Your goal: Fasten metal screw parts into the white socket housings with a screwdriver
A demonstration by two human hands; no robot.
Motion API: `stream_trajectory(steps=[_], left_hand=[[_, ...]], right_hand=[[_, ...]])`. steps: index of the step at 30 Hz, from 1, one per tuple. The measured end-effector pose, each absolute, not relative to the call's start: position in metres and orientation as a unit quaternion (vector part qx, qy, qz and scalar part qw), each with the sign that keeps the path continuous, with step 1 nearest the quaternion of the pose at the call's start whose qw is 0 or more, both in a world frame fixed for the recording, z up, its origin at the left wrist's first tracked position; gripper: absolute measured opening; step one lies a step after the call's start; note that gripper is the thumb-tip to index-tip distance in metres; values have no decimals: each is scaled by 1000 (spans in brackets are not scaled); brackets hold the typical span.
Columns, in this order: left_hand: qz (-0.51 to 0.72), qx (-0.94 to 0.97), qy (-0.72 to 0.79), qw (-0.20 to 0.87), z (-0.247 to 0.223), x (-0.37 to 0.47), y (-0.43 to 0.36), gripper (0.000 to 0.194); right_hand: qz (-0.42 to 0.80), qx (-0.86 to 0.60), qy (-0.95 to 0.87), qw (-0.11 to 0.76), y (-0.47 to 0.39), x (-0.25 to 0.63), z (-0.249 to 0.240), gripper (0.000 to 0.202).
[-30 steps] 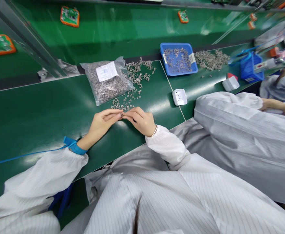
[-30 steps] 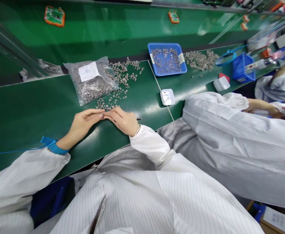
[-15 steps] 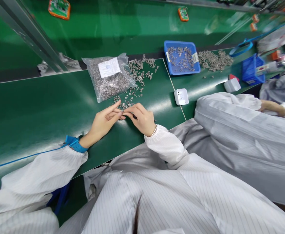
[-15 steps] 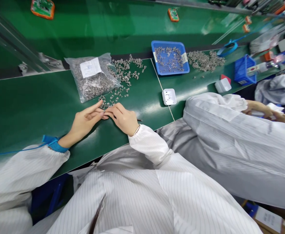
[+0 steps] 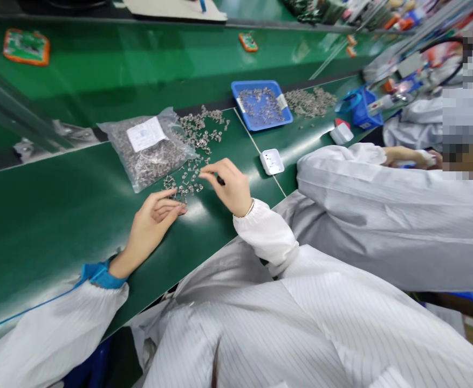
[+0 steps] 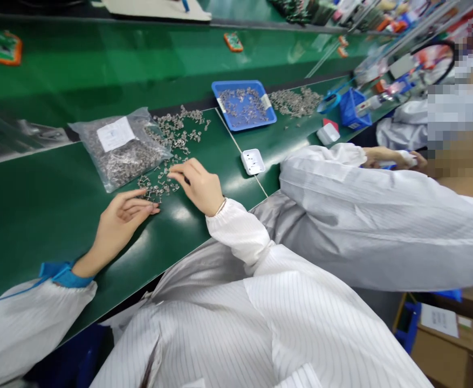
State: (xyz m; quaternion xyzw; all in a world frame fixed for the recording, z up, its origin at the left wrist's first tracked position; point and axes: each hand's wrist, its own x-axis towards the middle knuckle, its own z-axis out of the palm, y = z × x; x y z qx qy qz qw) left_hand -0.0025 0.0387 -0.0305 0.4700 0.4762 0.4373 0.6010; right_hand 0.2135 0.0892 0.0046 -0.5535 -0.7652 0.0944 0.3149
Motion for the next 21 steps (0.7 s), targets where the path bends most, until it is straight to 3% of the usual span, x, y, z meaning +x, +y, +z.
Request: stream_trajectory(steps=[3,7,11,14,17,21], left_hand=[[417,473,485,606,-32,-4,38,39],[395,489,488,605,-34,-7,38,35],[388,499,490,600,-32,-8,39,38],[384,523,485,586,-29,-7,40,40],[384,544,482,570,-27,-7,40,38],[385,535,487,572,-29,-6,40,41]], right_hand=[[35,-609,-718,337,126,245,19,28],[-5,-718,-640,274,196,299,30,24],[57,-772,-604,190,254,340,27,21],[87,-765,-612,179,266,354,23,30],[52,-741,-634,216,244,349,27,38],[48,-604,-720,339,164,302,35,23]])
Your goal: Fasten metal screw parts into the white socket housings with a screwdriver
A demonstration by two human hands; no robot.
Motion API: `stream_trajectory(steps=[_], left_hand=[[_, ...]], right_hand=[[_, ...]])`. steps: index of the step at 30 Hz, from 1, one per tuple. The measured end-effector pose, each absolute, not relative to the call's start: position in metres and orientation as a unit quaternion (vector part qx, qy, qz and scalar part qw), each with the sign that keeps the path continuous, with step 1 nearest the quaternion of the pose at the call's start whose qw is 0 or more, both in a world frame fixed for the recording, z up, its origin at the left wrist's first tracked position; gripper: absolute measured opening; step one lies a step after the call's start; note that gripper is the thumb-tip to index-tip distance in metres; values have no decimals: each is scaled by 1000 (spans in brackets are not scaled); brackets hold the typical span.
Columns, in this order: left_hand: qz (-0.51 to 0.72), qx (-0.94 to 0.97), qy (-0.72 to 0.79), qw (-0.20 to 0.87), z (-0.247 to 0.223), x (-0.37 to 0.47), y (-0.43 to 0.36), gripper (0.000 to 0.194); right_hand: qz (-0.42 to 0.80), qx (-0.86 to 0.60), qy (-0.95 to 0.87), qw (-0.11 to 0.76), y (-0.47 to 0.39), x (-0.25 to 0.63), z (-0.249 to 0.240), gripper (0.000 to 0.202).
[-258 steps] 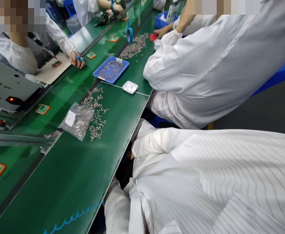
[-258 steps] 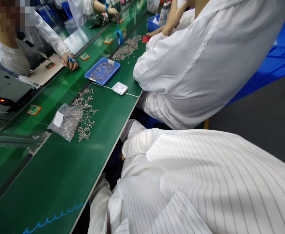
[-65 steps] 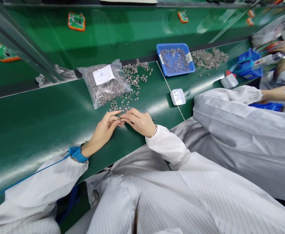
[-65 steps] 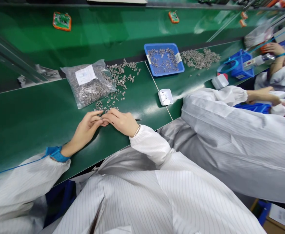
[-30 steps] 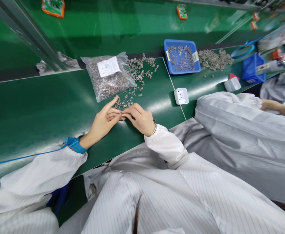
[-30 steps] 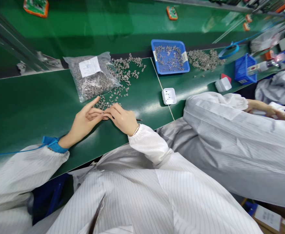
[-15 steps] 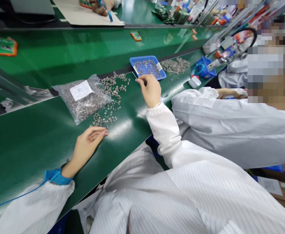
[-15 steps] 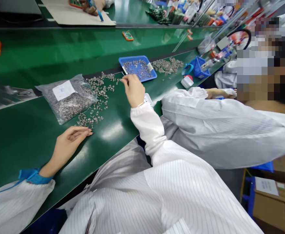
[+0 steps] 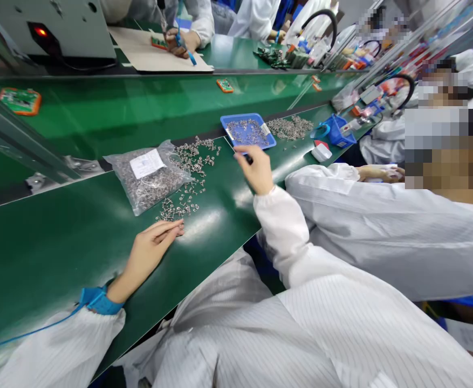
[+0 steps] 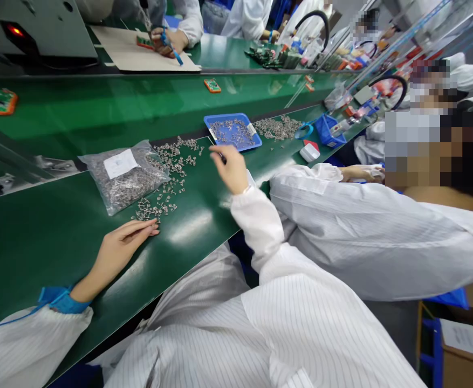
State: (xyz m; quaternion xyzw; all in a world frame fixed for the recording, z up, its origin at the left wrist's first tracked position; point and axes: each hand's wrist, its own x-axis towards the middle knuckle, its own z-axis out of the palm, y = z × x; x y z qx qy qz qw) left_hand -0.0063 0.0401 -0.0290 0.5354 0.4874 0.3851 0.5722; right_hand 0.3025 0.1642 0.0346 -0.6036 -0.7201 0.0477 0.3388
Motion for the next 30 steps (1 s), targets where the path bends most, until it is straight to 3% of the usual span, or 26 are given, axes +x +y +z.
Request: stream_trajectory(steps=[2,4,8,13,16,19,24,30], left_hand=[[390,509,487,593,-30,-6,40,50],[393,490,482,610,-31,-6,40,62],[372,495,498,607,-28,-5,39,80],[373,504,470,622,-26,-5,35,87],[379,513,448,627,-25,-5,34,86],[362,532,456,614,-26,-6,34,71],[323,565,460,604,-30,-8,37,48],[336,548,465,609,-28,-6,36,46]], right_hand=[[146,-501,-790,322,118,267,32,24],[219,-415,-851,234,82,233,23,33],[199,-381,-899,83,59,195,4,37],[261,-326,-902,109,85,209,5,22],[236,-397,-867,185,120,239,16,22],[104,-595,-762,234,173,279,30,24],[54,-760,-639,103,254,334,52,31],[63,-749,-652,99,235,314,55,37]])
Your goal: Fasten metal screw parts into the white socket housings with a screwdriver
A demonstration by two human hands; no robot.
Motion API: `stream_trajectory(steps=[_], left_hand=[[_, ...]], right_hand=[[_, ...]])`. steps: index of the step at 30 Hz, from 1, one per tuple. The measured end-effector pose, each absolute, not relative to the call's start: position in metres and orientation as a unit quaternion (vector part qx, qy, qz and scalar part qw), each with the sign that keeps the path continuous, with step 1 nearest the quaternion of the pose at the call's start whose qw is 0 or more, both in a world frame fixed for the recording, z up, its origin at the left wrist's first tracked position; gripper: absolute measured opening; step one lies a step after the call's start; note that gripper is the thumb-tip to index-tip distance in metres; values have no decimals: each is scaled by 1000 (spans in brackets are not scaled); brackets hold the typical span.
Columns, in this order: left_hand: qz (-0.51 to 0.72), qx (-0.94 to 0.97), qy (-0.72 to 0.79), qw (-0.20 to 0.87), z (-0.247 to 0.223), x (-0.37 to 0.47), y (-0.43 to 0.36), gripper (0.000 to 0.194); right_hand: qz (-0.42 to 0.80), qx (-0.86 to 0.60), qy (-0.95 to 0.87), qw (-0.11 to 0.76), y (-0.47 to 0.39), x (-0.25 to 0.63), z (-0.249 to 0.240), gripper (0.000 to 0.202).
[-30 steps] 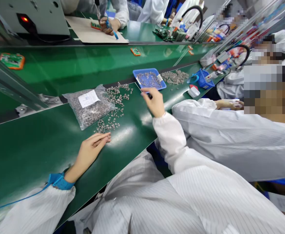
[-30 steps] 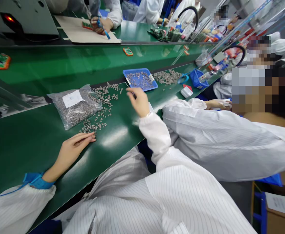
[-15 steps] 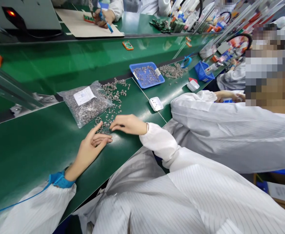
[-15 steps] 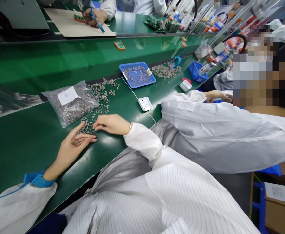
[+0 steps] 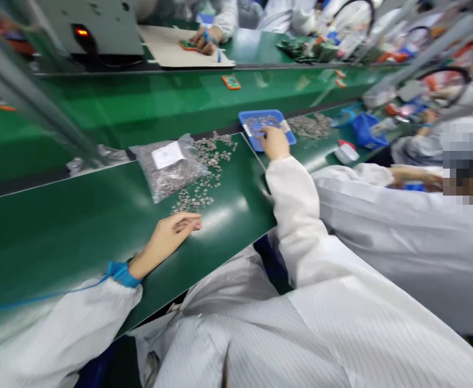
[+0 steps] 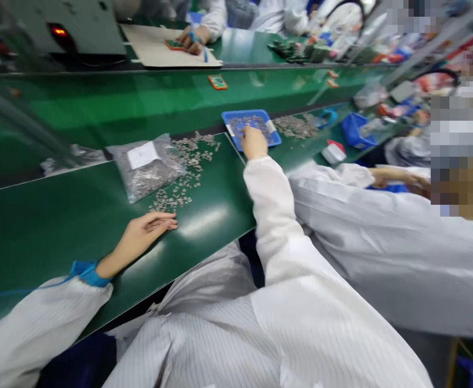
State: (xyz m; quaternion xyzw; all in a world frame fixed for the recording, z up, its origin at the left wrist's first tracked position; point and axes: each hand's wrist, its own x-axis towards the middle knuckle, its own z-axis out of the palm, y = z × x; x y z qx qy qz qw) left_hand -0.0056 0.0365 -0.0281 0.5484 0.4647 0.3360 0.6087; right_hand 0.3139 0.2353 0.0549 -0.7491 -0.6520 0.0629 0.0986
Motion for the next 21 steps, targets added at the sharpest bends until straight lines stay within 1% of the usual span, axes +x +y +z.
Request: stream_trajectory(steps=[2,3,4,5,8,11,14,17,21], left_hand=[[345,547,445,619,-28,-4,37,42],[350,547,436,623,-28,-4,38,40],[356,545,431,625,-29,-5,38,37],[365,542,429,624,-30,-5,39,34],[388,539,433,610,-32,-7,38,26],[387,575,428,581,-32,-6,37,20],[362,629,421,544,-29,-6,37,18],[344,656,428,518,-26,-6,37,18],[333,682,438,482,-25,-7,36,17]], right_hand=[[56,-718,-682,126,200,291,49,36],[68,-668,-722,166,180,279,46,31],[105,-620,-752,199,161,268,43,27],[154,-578,-776,198,143,257,39,23],[228,-521,-814,124,105,225,25,20],[247,-518,-814,90,96,209,11,14],[236,-543,-799,107,97,211,3,9],[232,-563,-783,131,96,219,-3,14],[257,-555,-776,151,94,221,-15,17]])
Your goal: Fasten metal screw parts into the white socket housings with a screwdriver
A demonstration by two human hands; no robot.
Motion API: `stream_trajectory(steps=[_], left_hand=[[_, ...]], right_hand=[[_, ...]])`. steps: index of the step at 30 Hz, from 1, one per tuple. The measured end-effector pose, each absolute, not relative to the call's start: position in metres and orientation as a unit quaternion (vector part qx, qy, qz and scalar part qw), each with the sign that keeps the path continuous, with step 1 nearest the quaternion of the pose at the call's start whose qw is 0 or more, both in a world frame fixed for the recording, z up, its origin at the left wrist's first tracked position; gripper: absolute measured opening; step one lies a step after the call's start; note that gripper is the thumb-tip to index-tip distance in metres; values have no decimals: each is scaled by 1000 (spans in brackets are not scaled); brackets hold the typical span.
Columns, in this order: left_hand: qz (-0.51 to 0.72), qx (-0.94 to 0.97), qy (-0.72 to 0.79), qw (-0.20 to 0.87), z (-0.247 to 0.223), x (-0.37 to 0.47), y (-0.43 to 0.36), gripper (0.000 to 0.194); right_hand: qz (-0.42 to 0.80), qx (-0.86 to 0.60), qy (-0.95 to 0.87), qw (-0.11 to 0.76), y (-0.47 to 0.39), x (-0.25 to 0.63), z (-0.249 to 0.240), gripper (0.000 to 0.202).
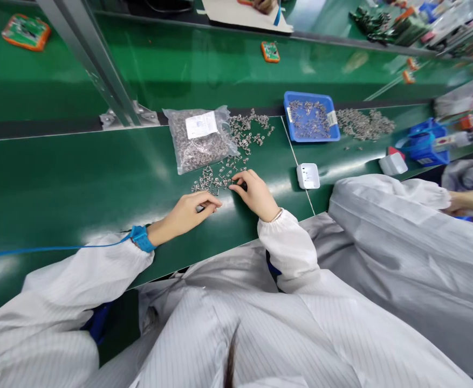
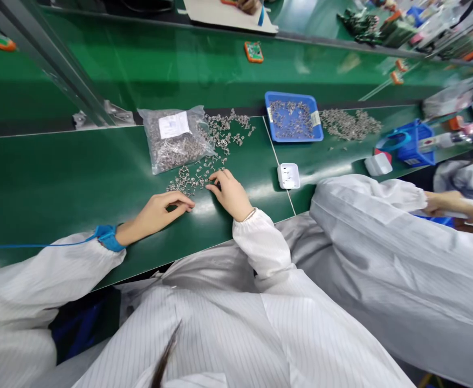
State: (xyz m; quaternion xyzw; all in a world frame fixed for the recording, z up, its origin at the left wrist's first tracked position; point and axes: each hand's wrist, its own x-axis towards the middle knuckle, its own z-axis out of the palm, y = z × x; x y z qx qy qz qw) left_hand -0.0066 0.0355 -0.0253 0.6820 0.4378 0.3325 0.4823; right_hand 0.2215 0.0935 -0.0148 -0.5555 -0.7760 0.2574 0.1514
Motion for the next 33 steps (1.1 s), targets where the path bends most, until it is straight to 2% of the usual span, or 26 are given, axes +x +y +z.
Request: stream_trajectory(steps=[9,12,16,27,33], left_hand=[[338,733,412,423,-29,-5,34,18],[340,746,399,411,-29,-5,33,20],[328,750,399,413,-29,-4,32,23],[315,753,389,428,-30,-3,33,24],[320,768,348,432,-40,-2,35,23]], right_hand=[[263,-540,-775,197,93,222,-28,8],[261,-528,-782,205,93,223,-26,10],[240,-511,-804,187,93,221,-23,19],[179,-502,-835,137,95,213,-26,19],[154,-499,-826,211,102,229,-22,27]])
